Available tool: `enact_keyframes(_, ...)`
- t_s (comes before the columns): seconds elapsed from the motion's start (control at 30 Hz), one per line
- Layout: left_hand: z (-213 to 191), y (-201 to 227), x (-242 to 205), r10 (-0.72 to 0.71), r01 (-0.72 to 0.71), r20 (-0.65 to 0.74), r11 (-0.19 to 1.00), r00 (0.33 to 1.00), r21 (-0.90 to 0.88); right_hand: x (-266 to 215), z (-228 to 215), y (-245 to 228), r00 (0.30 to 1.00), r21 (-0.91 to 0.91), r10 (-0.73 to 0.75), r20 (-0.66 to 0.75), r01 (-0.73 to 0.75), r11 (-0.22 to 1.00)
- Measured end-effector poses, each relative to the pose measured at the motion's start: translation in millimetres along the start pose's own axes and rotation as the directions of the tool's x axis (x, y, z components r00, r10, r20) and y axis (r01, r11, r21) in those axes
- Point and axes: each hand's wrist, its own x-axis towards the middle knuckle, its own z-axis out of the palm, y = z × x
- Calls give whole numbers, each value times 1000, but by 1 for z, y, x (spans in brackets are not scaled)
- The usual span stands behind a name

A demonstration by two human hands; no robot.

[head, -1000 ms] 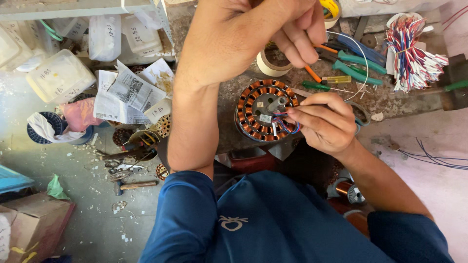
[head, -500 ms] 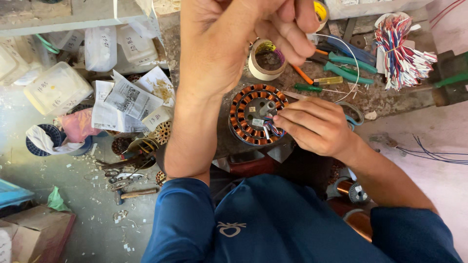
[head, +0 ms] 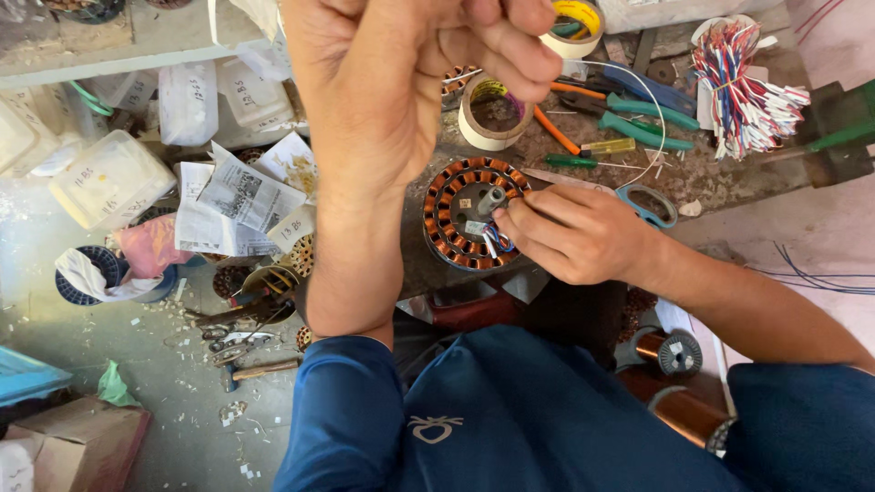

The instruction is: The person twists and connects colored wires to a circular copper-wound electrical component on a cluttered workbench. They use pliers to strip wire ends and secure connections, then apply electrical tape to insulate the joined wires.

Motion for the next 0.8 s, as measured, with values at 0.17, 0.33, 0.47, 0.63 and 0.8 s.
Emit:
enact_keyframes(0.17, -2, 6, 1, 63, -64, 21, 998, 998, 26, -3, -3, 1, 1000, 0, -7, -16, 7, 1000)
enact_keyframes(0.33, -1, 2, 0, 92, -92, 17, 996, 996, 12, -1, 2, 3, 996, -58, -76, -51, 73, 996)
enact_keyframes(0.47, -2, 4, 0, 111, -111, 11, 993, 994, 32, 0, -1, 3, 996, -70, -82, 24, 83, 994)
enact_keyframes(0.63, -4, 5, 0, 166, -166, 55, 986, 984, -14, 3, -6, 6, 992, -84, -123, 16, 124, 989)
enact_keyframes(0.8, -4, -2, -1, 221, -227, -61, 968, 973, -106, 7, -2, 4, 985, -35, -120, 123, 125, 992)
